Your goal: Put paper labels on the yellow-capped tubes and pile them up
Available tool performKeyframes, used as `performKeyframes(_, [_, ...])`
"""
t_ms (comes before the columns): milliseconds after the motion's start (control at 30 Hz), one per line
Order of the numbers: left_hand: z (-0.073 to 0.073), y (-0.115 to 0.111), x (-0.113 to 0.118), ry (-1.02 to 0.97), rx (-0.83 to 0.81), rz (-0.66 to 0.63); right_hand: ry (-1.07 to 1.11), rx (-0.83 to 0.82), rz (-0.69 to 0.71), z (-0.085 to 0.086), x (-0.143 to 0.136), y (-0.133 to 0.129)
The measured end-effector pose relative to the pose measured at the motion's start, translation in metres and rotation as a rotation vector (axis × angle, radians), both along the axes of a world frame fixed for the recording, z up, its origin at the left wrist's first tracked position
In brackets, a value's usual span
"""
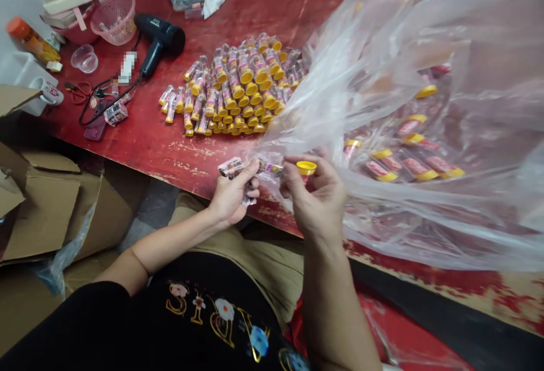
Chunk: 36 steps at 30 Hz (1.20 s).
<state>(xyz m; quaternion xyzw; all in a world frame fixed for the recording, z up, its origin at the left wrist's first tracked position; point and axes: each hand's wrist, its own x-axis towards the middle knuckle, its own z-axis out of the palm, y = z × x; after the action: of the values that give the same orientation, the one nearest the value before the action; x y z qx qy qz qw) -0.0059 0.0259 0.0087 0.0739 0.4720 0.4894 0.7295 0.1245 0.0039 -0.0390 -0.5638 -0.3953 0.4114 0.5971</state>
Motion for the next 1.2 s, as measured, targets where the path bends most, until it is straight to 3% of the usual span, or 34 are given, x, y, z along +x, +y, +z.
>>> performKeyframes(167, [0.011,0.006,-0.006,-0.059,-0.051,0.013,0.162,0.143,-0.079,0.010,0.011,-0.018])
performKeyframes(300, [0.014,0.002,-0.005,-0.074,-0.082,-0.036,0.302,0.220,-0.101,0.018,0.003,-0.030])
performKeyframes(533, [0.010,-0.007,-0.006,-0.114,-0.080,-0.161,-0.023,0.426,-0.506,-0.001,-0.021,-0.031])
performKeyframes(600, [0.010,-0.007,-0.007,-0.100,-0.072,-0.203,-0.061,0.448,-0.562,-0.005,-0.022,-0.038])
performKeyframes(867, [0.013,-0.004,-0.012,-0.010,-0.018,-0.246,-0.351,0.404,-0.229,0.003,-0.015,-0.065])
performKeyframes(1033, [0.013,-0.003,-0.017,0.000,-0.008,-0.311,-0.348,0.435,-0.216,0.004,-0.012,-0.063])
performKeyframes(1200, [0.009,-0.012,-0.018,0.094,0.086,-0.274,-0.575,0.454,-0.219,0.003,-0.010,-0.063])
